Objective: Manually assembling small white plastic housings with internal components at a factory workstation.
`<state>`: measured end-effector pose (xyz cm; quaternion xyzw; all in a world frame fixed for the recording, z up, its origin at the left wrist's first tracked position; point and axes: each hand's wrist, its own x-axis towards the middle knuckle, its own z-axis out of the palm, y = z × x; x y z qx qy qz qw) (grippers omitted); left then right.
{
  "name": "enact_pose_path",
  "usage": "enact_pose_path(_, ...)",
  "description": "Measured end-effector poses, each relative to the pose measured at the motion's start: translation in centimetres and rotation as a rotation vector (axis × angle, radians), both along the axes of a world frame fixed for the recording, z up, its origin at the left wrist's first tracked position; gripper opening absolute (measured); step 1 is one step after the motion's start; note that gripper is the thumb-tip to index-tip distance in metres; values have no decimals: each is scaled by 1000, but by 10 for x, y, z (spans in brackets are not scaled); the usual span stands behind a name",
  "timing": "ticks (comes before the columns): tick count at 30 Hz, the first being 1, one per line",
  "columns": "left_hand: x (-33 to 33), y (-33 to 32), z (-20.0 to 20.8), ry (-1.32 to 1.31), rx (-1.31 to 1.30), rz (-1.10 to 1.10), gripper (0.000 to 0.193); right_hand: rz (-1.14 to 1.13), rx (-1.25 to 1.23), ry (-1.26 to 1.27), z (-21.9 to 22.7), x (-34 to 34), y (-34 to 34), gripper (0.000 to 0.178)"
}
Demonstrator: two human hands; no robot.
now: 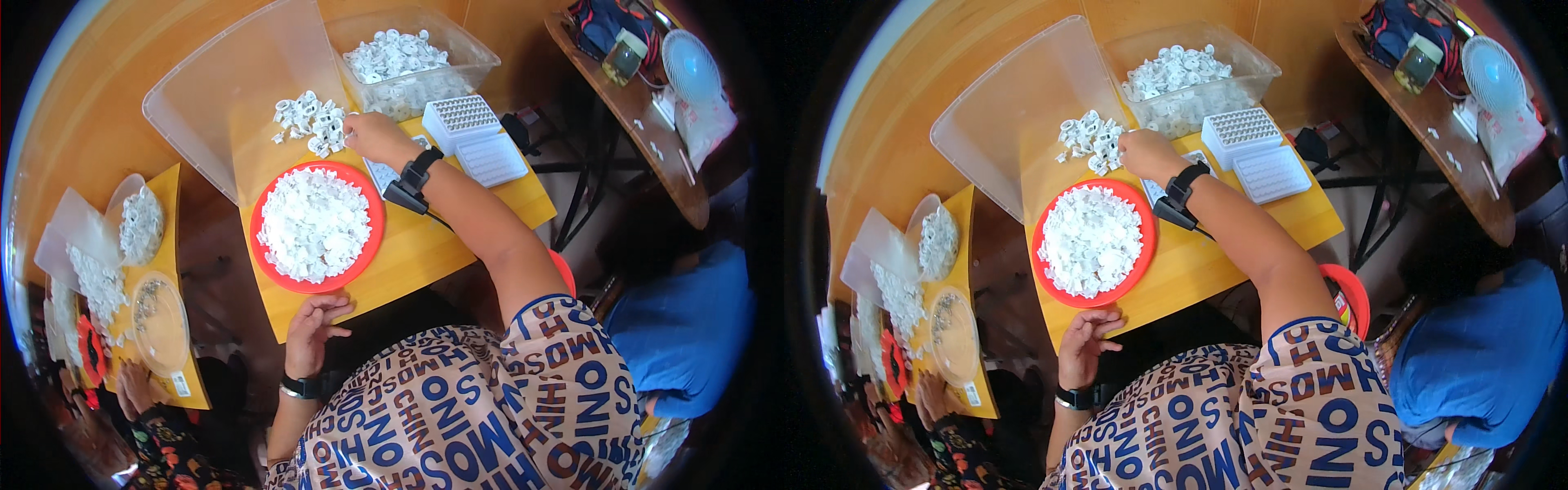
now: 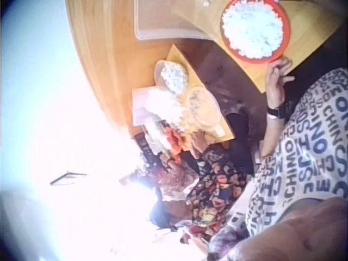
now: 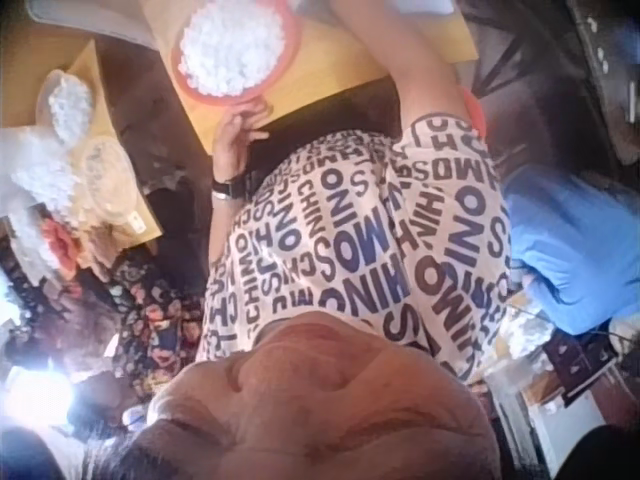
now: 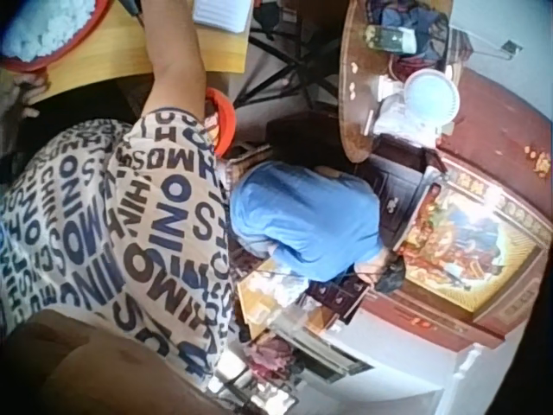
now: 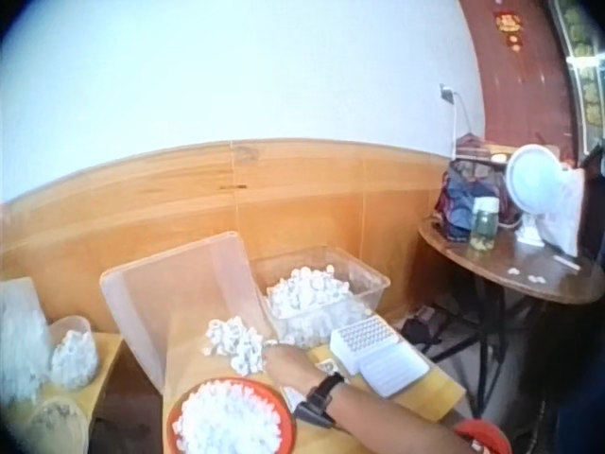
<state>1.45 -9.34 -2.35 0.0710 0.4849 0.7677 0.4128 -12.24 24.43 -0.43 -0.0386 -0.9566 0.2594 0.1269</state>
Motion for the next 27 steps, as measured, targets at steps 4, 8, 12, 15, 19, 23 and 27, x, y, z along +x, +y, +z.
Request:
enact_pose_path(4, 5, -1, 9, 44, -8, 12, 42, 79, -354, -54, 24, 23, 5, 22)
enact_pose_path(8, 5, 17, 46, 205, -30, 18, 44, 238, -1330, -283, 39, 84, -18, 23)
enact_pose_path(12, -8, 59, 76, 430, -122, 128, 40, 316, -1817, -342, 32, 133, -40, 23)
enact_pose_path(15, -9, 95, 79, 555, -134, 208, 38, 376, -1987, -360, 24, 152, -48, 24)
enact_pose_path(19, -9, 112, 64, 558, -65, 168, 35, 366, -2040, -414, 20, 163, -52, 24)
enact_pose_path(23, 2, 121, 62, 484, -79, 242, 28, 362, -2068, -405, 13, 167, -57, 21)
enact_pose_path(27, 5, 118, 63, 581, -145, 271, 26, 330, -2009, -389, 17, 170, -62, 16)
